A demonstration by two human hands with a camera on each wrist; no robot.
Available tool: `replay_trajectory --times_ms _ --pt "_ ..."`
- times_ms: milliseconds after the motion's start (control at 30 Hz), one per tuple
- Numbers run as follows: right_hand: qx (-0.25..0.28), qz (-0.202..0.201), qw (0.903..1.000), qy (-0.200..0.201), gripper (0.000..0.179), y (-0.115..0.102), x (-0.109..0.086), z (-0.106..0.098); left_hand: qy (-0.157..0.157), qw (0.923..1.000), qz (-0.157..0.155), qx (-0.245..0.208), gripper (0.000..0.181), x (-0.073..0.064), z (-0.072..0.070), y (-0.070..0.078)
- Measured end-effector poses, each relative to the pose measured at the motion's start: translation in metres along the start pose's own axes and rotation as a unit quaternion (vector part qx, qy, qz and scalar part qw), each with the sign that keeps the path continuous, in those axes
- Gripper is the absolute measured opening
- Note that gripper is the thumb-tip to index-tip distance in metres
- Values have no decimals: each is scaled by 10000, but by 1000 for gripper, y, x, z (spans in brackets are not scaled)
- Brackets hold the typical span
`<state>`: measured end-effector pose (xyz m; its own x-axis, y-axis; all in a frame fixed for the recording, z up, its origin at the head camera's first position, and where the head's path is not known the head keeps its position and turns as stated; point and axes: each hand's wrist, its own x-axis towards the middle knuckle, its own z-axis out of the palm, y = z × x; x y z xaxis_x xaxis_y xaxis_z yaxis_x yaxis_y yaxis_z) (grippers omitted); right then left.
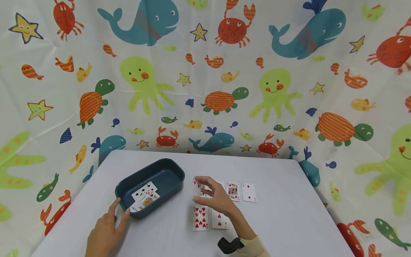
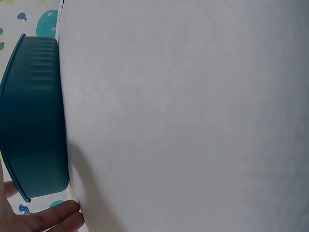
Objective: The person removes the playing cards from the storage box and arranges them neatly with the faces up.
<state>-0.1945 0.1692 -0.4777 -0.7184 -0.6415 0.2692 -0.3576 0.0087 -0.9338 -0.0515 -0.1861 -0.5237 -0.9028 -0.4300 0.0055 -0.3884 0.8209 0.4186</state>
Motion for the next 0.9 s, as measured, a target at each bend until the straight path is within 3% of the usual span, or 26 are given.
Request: replay_trajectory --times_ms 200,533,600,733,833,900 --pt "-591 394 9970 318 63 7 -29 -23 45 10000 32 -35 79 1 -1 1" --pt "-1577 1013 9802 643 67 29 -80 -53 -105 9999 -52 -20 83 2 0 -1" --pt "-1869 1071 9743 662 69 33 -88 -58 -120 9999 -50 -12 84 2 0 -1" --pt "-2576 726 9618 569 70 40 -102 -63 -140 9999 -30 -27 84 2 -1 -1" --pt "-3193 474 9451 511 69 43 -107 -63 -153 9999 -39 -42 83 3 -1 -2" --pt "-3535 572 9325 465 69 44 -109 -63 -159 9999 -44 -43 82 3 -1 -1"
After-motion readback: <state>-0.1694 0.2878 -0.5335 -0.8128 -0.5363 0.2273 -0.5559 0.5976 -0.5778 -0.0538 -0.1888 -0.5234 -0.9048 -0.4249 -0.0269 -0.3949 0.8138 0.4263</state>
